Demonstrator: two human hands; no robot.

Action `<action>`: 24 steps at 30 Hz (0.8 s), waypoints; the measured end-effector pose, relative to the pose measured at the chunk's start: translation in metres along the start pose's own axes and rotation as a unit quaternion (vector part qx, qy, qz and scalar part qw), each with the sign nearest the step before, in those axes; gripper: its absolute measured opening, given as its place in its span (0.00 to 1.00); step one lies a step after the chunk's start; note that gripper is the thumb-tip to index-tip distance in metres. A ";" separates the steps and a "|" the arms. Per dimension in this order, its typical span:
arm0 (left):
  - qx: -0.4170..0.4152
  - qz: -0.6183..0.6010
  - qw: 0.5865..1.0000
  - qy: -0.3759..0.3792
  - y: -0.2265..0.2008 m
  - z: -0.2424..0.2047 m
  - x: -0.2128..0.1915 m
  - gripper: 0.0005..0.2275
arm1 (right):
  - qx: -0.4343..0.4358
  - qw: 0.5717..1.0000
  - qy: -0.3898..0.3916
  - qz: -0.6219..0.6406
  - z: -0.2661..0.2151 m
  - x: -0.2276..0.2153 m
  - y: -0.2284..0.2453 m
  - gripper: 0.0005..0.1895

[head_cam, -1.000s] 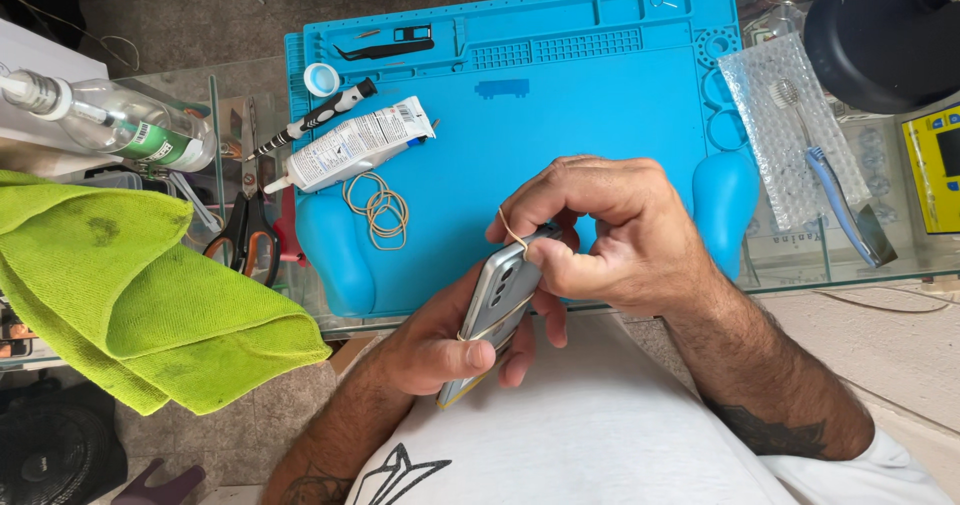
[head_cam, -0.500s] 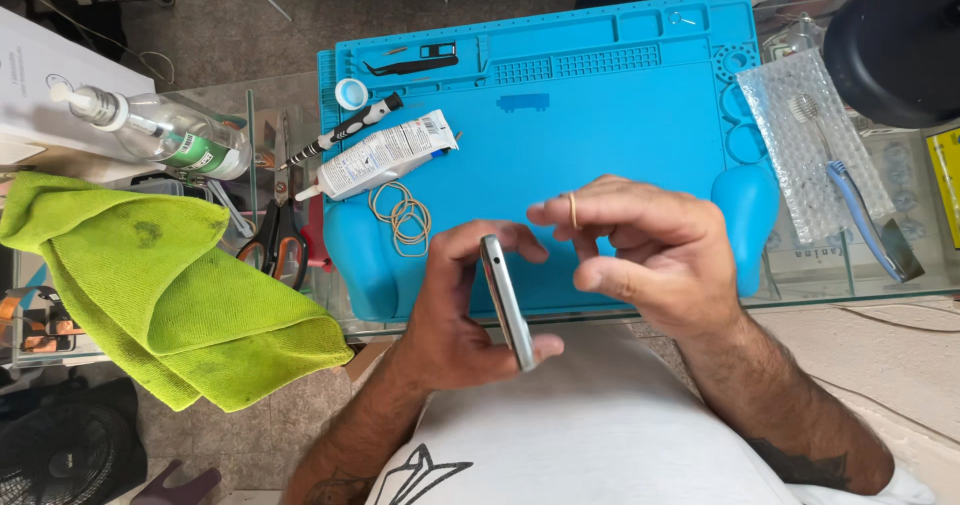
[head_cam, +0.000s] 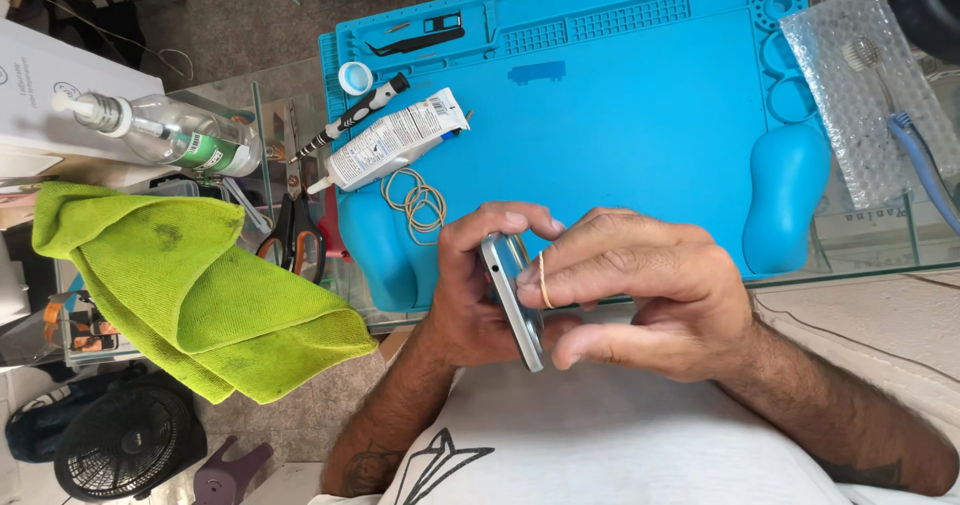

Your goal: The person secures a smartphone with multiple rubber bands. They stretch and wrap the bands around the phone's length and width, creating a crisscross pattern to hold the device together.

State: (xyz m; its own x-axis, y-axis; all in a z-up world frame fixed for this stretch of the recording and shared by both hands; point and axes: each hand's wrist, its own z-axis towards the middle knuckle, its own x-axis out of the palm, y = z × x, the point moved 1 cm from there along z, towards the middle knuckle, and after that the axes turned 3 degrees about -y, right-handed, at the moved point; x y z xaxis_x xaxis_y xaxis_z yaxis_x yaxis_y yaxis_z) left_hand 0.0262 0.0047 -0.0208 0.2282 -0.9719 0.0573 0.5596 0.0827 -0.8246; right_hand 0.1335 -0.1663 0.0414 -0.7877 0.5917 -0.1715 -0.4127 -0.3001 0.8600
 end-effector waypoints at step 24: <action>0.016 0.015 0.999 -0.036 -0.001 0.000 0.004 0.34 | 0.053 0.998 -0.024 0.032 -0.008 -0.006 -0.008 0.07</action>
State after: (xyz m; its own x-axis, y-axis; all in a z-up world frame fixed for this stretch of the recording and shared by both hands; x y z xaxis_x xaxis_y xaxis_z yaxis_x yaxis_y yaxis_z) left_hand 0.0266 0.0008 -0.0194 0.3010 -0.9508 0.0739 0.5767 0.1198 -0.8081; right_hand 0.1375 -0.1731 0.0316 -0.7872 0.6094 -0.0939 -0.3095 -0.2587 0.9151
